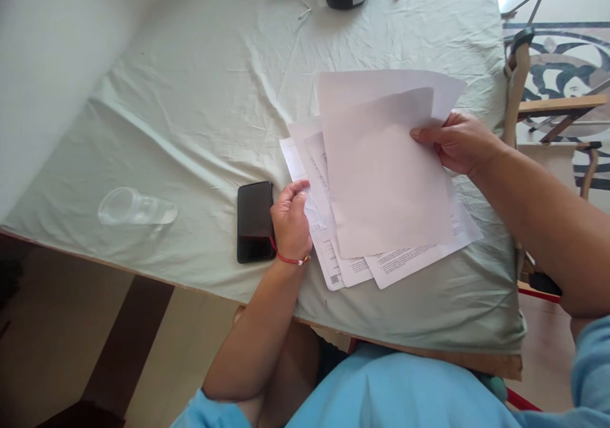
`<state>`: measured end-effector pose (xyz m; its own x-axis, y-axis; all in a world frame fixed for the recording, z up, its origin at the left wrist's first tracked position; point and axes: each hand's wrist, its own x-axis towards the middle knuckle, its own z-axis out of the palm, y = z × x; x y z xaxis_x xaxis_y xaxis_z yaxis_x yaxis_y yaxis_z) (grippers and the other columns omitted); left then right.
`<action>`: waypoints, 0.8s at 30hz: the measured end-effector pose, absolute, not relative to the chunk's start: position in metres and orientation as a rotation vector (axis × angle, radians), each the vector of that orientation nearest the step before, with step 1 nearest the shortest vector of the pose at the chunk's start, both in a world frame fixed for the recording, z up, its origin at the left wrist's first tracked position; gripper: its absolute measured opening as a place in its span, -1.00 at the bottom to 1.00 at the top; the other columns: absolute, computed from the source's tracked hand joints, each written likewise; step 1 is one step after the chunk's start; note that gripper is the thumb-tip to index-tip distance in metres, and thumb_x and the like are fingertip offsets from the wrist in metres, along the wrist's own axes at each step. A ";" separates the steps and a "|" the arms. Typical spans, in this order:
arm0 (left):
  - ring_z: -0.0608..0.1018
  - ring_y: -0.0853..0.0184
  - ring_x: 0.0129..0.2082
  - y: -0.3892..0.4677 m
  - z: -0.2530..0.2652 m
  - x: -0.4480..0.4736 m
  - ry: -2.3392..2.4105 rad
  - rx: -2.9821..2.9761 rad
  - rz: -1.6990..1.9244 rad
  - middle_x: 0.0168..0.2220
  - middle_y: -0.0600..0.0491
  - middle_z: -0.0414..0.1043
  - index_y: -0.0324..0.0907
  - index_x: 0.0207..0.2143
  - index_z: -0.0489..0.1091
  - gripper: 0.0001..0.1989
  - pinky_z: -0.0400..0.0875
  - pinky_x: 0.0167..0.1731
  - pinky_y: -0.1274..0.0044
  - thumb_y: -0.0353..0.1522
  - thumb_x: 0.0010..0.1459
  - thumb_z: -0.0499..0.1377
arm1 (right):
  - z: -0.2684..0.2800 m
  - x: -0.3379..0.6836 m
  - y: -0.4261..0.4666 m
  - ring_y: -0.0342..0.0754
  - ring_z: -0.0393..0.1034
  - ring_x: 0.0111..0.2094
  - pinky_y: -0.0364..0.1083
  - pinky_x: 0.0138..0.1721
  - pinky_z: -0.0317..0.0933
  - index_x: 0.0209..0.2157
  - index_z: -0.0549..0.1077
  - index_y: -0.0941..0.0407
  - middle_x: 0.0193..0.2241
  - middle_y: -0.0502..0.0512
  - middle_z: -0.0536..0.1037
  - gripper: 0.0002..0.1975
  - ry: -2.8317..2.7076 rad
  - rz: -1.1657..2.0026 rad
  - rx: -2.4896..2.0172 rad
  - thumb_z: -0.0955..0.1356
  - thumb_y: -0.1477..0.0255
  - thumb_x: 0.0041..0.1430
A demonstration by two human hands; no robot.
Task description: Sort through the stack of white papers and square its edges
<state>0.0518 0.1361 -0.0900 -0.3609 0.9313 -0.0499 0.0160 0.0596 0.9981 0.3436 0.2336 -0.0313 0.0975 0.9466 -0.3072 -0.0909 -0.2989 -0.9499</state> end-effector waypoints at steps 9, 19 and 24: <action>0.61 0.24 -0.09 0.138 -0.094 0.055 1.382 0.869 1.529 -0.19 0.00 0.60 -0.15 -0.17 0.58 -0.74 0.49 -0.01 0.46 -0.17 0.31 0.24 | -0.045 0.333 0.235 0.06 0.63 -0.18 0.03 0.01 0.56 -0.29 0.63 0.17 -0.24 0.17 0.71 -0.74 -0.849 1.452 -1.476 0.55 0.66 -0.09; 0.49 0.41 -0.35 0.139 -0.095 0.053 1.497 1.159 1.519 -0.38 0.14 0.47 -0.14 -0.25 0.46 -0.82 0.39 -0.23 0.59 -0.22 0.36 0.22 | -0.049 0.330 0.234 0.07 0.62 -0.16 0.02 0.05 0.51 -0.26 0.64 0.19 -0.24 0.18 0.71 -0.66 -0.977 1.546 -1.424 0.62 0.60 -0.15; 0.56 0.38 -0.30 0.141 -0.099 0.053 1.507 1.199 1.493 -0.32 0.11 0.53 -0.13 -0.21 0.45 -0.80 0.44 -0.20 0.57 -0.19 0.39 0.19 | -0.049 0.337 0.237 0.06 0.59 -0.09 0.01 0.12 0.47 -0.26 0.67 0.14 -0.21 0.11 0.72 -0.63 -1.065 1.479 -1.459 0.65 0.57 -0.20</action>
<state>0.0527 0.1413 -0.0992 -0.3350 0.9331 0.1305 0.1389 -0.0881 0.9864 0.3373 0.2370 -0.0493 -0.0309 0.9398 -0.3402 0.0248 -0.3395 -0.9403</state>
